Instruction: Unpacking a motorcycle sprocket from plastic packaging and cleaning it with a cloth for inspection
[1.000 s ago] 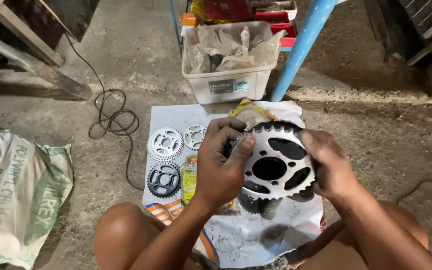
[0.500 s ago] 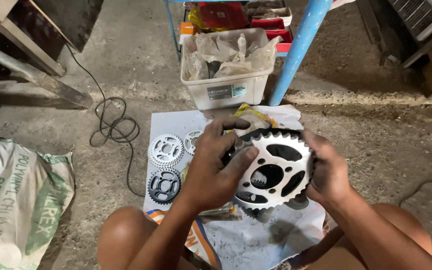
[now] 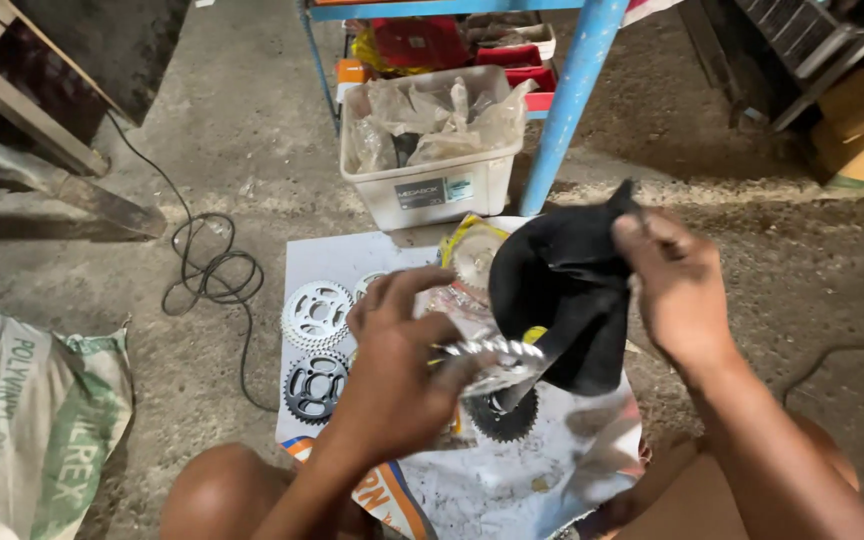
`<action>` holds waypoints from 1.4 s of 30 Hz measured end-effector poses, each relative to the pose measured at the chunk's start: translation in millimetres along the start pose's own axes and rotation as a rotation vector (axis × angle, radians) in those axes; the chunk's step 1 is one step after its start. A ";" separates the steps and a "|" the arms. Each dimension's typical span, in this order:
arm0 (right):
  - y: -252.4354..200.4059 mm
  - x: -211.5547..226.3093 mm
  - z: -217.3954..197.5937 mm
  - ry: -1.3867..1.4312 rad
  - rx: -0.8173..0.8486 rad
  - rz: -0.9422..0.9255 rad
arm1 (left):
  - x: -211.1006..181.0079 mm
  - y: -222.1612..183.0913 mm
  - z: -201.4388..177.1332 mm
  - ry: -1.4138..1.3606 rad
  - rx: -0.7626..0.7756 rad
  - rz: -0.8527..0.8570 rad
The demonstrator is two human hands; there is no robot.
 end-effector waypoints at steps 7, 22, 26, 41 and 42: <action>-14.9 33.0 20.9 -0.247 0.316 -0.358 | 65.1 -27.7 48.6 0.022 0.354 -0.590; -29.4 -11.6 42.8 -0.643 0.306 -0.172 | 79.7 -25.5 94.6 0.079 0.744 -0.651; -21.5 -30.9 47.7 -0.722 0.388 -0.043 | 66.8 -8.5 61.7 -0.127 0.509 -0.708; -45.3 -121.5 12.3 0.242 0.110 0.634 | 2.9 -9.0 9.3 -0.279 0.036 -0.109; -46.8 -124.7 12.1 0.246 0.100 0.623 | 1.9 -8.6 11.2 -0.284 0.043 -0.096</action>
Point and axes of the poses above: each hand's wrist, its own y-axis towards the middle knuckle, its own z-axis out of the palm, x = y × z, the point moved 8 cm from there along y, towards the middle knuckle, and after that the axes turned 13 degrees about y, right-handed, at the moved point
